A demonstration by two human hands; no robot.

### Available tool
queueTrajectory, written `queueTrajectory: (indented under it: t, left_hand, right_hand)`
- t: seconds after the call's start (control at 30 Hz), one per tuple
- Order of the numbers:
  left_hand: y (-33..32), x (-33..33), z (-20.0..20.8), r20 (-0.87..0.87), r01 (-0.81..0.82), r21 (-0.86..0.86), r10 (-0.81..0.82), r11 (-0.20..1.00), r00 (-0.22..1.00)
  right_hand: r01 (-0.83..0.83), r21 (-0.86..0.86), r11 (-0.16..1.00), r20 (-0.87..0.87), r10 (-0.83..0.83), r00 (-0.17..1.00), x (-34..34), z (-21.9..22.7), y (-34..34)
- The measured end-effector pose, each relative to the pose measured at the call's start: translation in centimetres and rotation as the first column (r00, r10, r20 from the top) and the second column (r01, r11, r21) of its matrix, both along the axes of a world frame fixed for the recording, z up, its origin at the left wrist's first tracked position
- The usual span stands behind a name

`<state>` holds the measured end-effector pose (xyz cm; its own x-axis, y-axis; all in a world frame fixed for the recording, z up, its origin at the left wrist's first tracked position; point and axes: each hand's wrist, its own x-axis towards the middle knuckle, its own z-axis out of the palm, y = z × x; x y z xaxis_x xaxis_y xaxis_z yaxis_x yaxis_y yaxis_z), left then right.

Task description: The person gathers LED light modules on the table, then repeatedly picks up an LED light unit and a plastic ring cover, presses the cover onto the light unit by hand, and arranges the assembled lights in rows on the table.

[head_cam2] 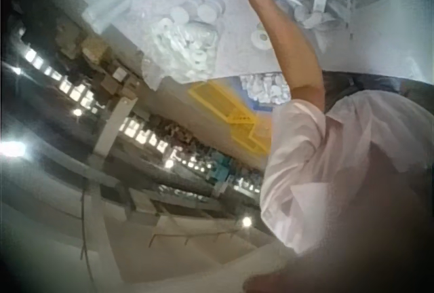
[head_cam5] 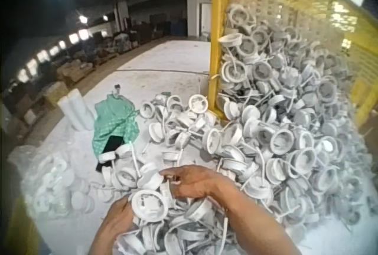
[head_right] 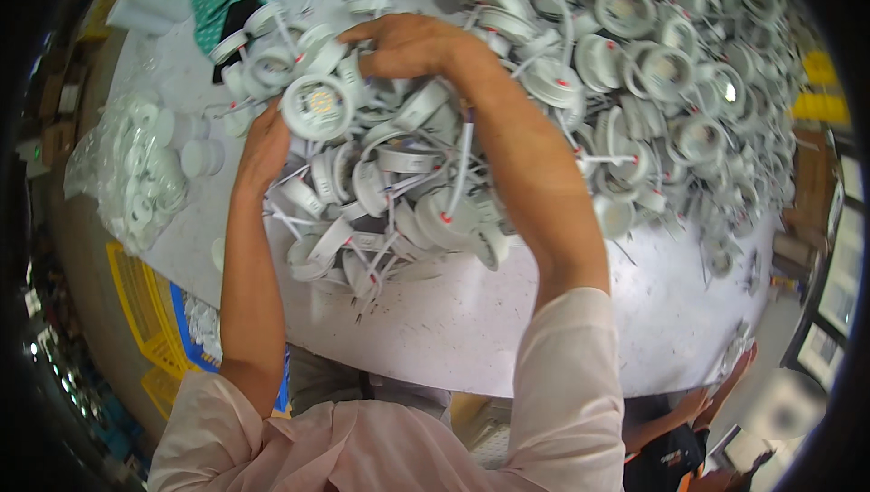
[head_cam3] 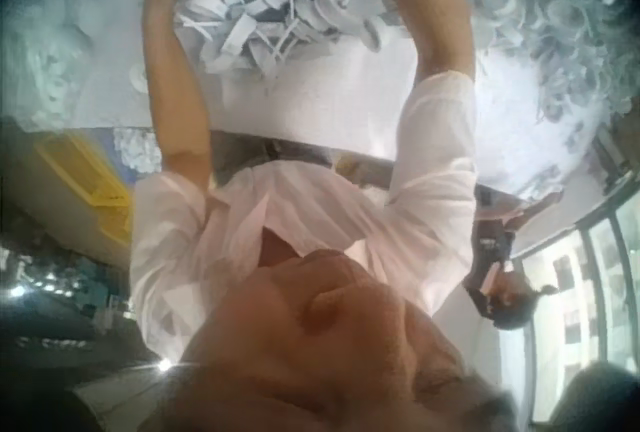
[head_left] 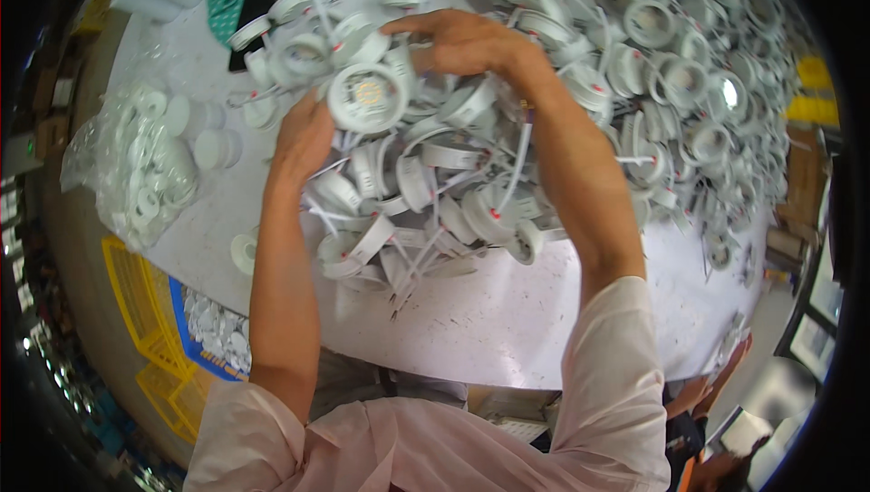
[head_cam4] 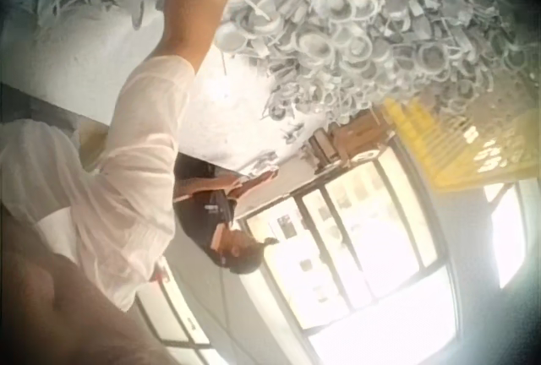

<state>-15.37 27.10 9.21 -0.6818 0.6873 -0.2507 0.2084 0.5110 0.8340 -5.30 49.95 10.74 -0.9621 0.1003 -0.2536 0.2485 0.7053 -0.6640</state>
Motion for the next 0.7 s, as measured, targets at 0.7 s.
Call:
queueTrajectory:
  t: [0.7]
  left_hand:
    - [-1.6,-1.0,-1.0,-0.145,-0.124,0.234,0.161,0.964,0.976]
  right_hand:
    - [0.706,-0.127,0.696,-0.471,-0.669,0.575,18.2,5.8,-6.2]
